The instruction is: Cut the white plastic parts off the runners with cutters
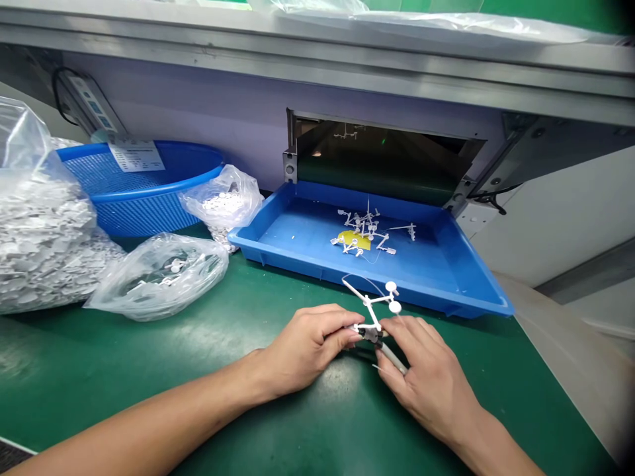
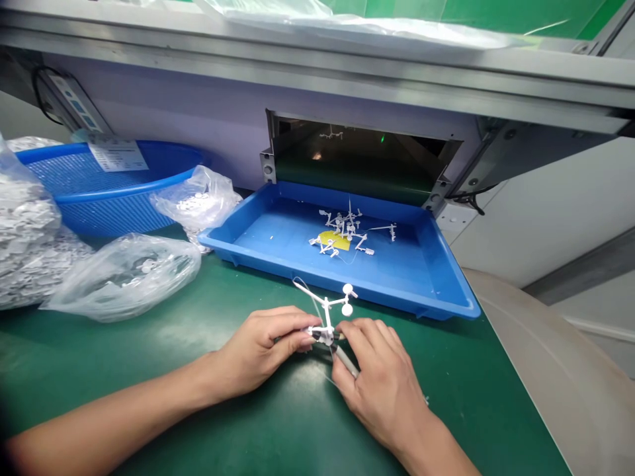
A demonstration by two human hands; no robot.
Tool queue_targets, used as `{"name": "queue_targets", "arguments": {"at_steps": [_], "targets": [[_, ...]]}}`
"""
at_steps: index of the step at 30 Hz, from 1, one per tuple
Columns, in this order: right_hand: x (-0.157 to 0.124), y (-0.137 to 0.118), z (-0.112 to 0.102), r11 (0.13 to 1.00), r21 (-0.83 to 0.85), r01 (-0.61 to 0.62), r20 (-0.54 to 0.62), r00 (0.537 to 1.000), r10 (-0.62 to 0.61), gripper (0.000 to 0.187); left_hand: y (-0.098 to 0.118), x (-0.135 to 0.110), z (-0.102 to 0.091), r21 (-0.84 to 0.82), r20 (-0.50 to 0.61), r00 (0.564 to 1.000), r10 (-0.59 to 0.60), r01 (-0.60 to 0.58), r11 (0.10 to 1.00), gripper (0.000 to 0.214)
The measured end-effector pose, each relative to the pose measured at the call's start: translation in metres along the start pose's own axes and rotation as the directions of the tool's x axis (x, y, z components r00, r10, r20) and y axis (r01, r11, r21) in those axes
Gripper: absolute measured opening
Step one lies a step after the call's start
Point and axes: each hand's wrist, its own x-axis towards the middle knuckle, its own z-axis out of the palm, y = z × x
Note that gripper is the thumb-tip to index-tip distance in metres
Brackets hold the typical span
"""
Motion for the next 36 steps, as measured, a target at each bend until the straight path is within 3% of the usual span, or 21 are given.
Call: {"name": "queue_targets", "arguments": {"at_steps": [12,36], "targets": [[0.0016,0.0005,-0.0018,0.997,0.061,-0.047,-0.024,0.999,0.049,0.025,0.0017,0.0011,-0.0002,-0.045,-0.039,0.996,-0.084,0.082,0.996,0.023],[0.0007,0.0017,-0.0004,0.999,0.05,-0.021,-0.011,1.0,0.022,0.023,0.0003,0.0017,0.0029,-0.068,-0.04,0.998,-0.054,0.051,0.996,0.023]]}}
